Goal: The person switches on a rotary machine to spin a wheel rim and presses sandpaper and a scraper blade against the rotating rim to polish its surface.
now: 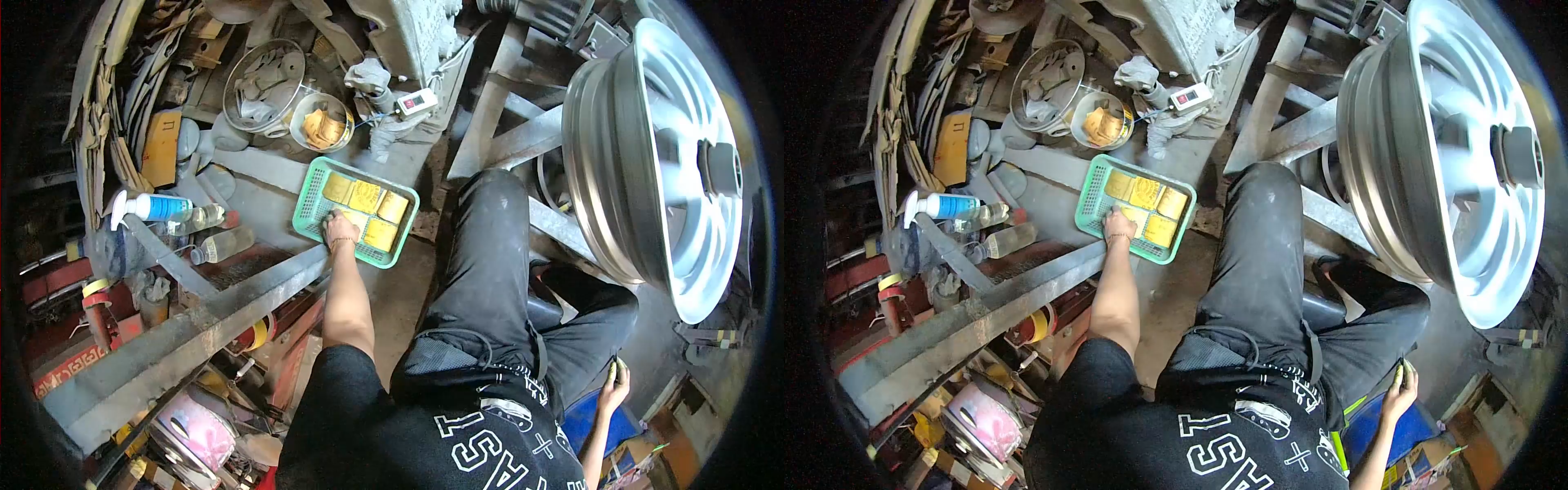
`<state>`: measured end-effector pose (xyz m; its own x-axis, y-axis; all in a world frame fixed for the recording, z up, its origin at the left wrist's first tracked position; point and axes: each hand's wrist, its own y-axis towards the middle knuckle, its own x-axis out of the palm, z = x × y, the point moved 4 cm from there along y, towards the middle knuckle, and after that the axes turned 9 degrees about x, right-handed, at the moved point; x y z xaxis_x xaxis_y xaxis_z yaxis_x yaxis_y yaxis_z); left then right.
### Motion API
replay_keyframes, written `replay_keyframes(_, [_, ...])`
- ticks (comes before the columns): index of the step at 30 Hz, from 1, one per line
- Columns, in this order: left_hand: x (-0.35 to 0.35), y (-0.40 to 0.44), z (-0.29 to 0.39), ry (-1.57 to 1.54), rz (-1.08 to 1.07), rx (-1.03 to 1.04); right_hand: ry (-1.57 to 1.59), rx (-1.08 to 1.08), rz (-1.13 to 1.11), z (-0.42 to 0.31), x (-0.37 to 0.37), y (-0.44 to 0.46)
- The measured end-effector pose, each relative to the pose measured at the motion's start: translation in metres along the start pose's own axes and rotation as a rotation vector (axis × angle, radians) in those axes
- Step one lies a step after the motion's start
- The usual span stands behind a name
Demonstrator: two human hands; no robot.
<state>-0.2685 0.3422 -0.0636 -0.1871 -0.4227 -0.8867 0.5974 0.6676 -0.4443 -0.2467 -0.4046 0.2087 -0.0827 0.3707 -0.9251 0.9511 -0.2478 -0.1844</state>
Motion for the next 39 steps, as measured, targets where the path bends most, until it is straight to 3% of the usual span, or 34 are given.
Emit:
replay_keyframes(7, [0.002,-0.007,-0.005,0.119,0.006,-0.057,-0.012,0.057,-0.040,0.008,0.006,-0.011])
replay_keyframes(9, [0.005,-0.008,-0.008,0.135,-0.004,-0.052,0.055,0.179,-0.065,0.020,0.012,-0.008])
replay_keyframes(13, [0.006,-0.010,-0.010,0.068,0.165,-0.033,0.032,-0.015,-0.019,0.006,0.009,0.002])
replay_keyframes(18, [0.011,-0.010,-0.020,0.064,0.210,0.019,0.035,0.060,-0.074,0.017,0.006,0.010])
replay_keyframes(20, [0.004,-0.011,-0.015,-0.009,0.163,0.030,0.138,0.233,-0.087,0.019,0.006,0.015])
replay_keyframes(21, [-0.003,-0.012,-0.011,-0.031,0.149,0.039,0.146,0.183,-0.021,0.023,0.006,0.017])
replay_keyframes(23, [-0.009,-0.018,-0.002,-0.318,-0.057,0.105,0.226,0.317,-0.027,0.027,0.004,0.020])
replay_keyframes(25, [-0.003,-0.014,-0.012,-0.378,-0.062,0.174,0.213,0.284,0.003,0.047,0.008,0.026])
replay_keyframes(27, [-0.021,-0.022,0.003,-0.541,-0.057,0.314,0.184,0.247,0.117,0.049,0.009,0.031])
replay_keyframes(28, [-0.030,-0.028,0.010,-0.639,-0.038,0.367,0.234,0.446,0.047,0.058,0.011,0.029])
replay_keyframes(29, [-0.047,-0.034,0.018,-0.636,-0.028,0.375,0.246,0.445,0.051,0.060,0.014,0.031])
replay_keyframes(31, [-0.074,-0.045,0.040,-0.996,-0.112,0.355,0.277,0.340,0.199,0.063,0.014,0.034])
replay_keyframes(32, [-0.102,-0.058,0.061,-1.002,-0.048,0.444,0.292,0.339,0.214,0.065,0.017,0.040])
replay_keyframes(33, [-0.131,-0.077,0.084,-1.145,-0.114,0.405,0.299,0.171,0.336,0.061,0.014,0.046])
replay_keyframes(34, [-0.147,-0.079,0.093,-1.123,-0.072,0.457,0.297,0.005,0.468,0.058,0.006,0.053])
replay_keyframes(35, [-0.173,-0.096,0.115,-1.042,0.012,0.497,0.574,0.279,0.343,0.050,-0.002,0.056])
replay_keyframes(36, [-0.205,-0.121,0.149,-1.103,-0.031,0.482,0.635,0.359,0.300,0.034,-0.017,0.061])
replay_keyframes(37, [-0.221,-0.133,0.171,-1.031,0.057,0.660,0.700,0.439,0.263,0.021,-0.030,0.063])
replay_keyframes(39, [-0.262,-0.180,0.231,-0.872,0.155,0.865,0.784,0.222,0.380,-0.009,-0.054,0.061])
